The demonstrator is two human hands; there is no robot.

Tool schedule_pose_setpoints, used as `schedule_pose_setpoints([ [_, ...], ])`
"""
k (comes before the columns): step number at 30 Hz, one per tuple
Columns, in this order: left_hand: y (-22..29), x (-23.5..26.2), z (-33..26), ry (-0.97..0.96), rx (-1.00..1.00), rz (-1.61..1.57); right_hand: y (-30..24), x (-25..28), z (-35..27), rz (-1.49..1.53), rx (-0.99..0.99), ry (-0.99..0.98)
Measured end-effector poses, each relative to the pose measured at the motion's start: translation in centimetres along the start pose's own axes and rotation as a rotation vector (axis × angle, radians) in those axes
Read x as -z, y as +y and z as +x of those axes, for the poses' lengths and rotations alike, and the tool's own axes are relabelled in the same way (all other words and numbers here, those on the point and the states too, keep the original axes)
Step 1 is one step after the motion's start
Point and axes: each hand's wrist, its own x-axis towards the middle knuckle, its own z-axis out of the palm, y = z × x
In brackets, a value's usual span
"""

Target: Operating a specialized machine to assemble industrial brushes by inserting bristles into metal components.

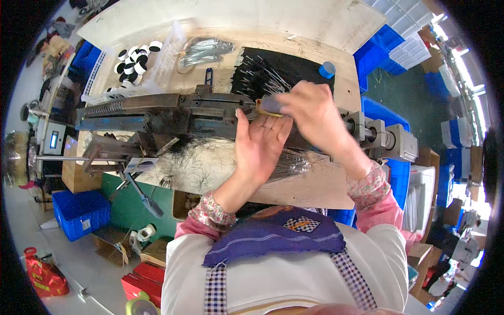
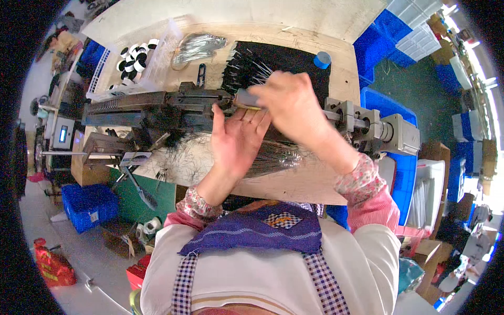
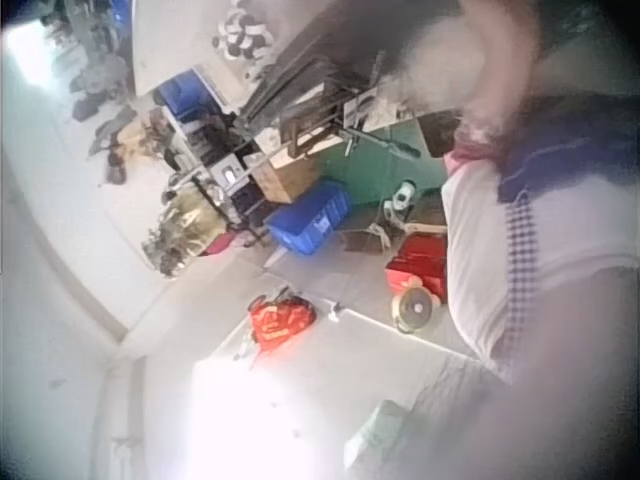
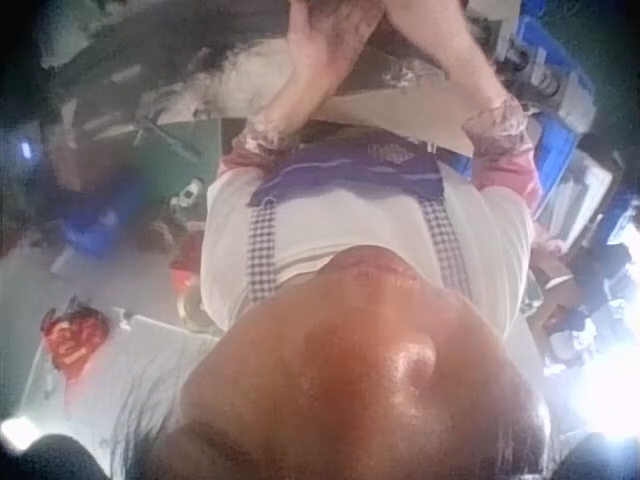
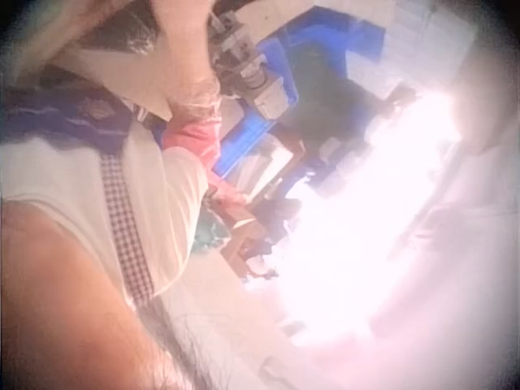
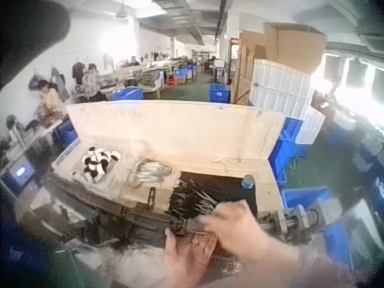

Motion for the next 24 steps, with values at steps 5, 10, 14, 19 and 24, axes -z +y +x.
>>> schedule_pose_setpoints([
  [5, -0.1, -0.6, -0.6, 0.090, -0.092, 0.029, 1.6, 0.2, 0.5, 0.038, -0.077, -0.051],
  [10, -0.2, -0.7, -0.7, 0.091, -0.110, 0.112, 1.3, -1.2, 1.6, 0.003, 0.031, -0.012],
  [14, 0.1, -0.6, -0.4, 0.094, -0.116, 0.118, 1.0, -0.2, 0.7, -0.061, 0.039, -0.022],
  [19, 0.6, -1.0, -0.2, 0.084, -0.076, 0.076, 1.0, 0.3, 0.4, -0.161, 0.065, 0.047],
  [24, 0.4, -0.2, -0.3, 0.023, -0.069, 0.059, -0.2, -0.6, -0.4, -0.212, 0.119, 0.092],
])
